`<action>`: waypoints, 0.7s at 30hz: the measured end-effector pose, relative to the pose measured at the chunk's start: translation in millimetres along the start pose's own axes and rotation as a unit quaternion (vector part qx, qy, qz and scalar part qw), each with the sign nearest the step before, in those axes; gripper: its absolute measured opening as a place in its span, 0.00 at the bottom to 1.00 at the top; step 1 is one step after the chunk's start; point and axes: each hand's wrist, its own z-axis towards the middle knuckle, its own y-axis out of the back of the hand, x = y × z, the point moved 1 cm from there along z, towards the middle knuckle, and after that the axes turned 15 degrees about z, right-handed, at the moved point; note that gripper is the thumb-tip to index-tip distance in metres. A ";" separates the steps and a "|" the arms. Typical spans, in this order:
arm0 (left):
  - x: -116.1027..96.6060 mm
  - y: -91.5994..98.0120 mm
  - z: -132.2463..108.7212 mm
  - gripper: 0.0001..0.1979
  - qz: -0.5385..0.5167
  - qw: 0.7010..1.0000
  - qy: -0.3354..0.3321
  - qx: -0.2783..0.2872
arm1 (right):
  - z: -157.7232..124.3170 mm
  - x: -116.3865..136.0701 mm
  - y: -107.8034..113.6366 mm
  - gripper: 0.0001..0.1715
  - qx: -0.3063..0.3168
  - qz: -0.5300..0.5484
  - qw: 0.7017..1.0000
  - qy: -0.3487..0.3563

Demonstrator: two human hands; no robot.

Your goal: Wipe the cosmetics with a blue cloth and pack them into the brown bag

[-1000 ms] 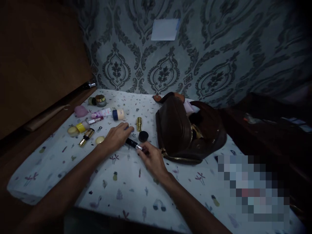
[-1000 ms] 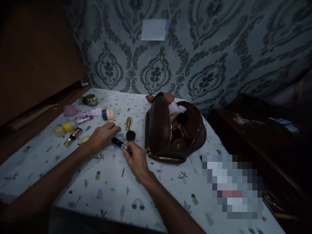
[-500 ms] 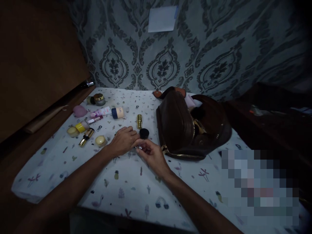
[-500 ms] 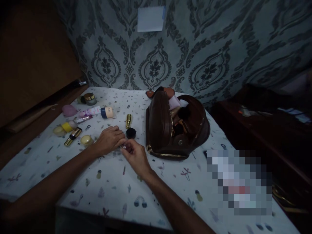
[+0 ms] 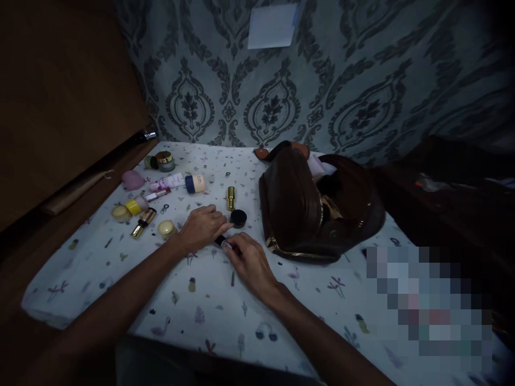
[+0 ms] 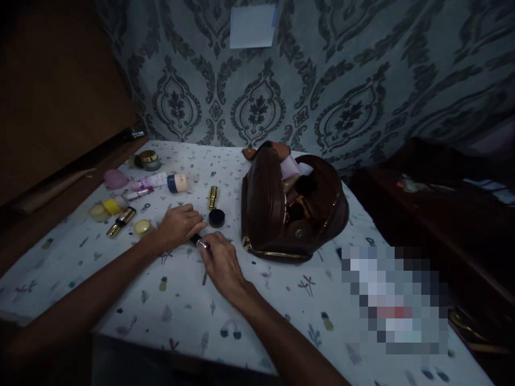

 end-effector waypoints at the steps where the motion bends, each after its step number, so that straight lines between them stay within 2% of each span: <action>1: 3.2 0.3 0.2 0.24 0.003 1.000 0.016 0.014 | 0.2 0.5 1.2 0.05 -0.003 0.003 1.000 0.002; 6: 15.9 1.4 1.3 0.24 0.037 0.989 0.105 0.094 | 0.7 1.6 4.6 0.05 -0.026 0.047 0.999 0.000; 9: 17.2 0.5 1.5 0.24 0.038 0.985 0.128 0.107 | 0.8 -3.1 2.1 0.05 -0.033 0.132 0.989 -0.060; 12: 17.6 1.3 1.2 0.24 0.042 0.985 0.142 0.084 | 2.7 -10.0 -1.9 0.08 -0.034 0.271 0.949 -0.155; 15: 16.6 7.8 0.7 0.25 0.052 0.982 0.177 0.031 | 5.5 -13.3 -3.8 0.13 -0.064 0.349 0.914 -0.197; 17: 10.4 13.9 0.8 0.26 0.053 0.983 0.175 -0.012 | 6.7 -12.7 -4.5 0.15 -0.080 0.361 0.909 -0.193; 21: -15.2 19.2 1.4 0.24 0.027 0.995 0.080 -0.054 | 6.1 -6.8 -5.4 0.09 -0.082 0.344 0.925 -0.141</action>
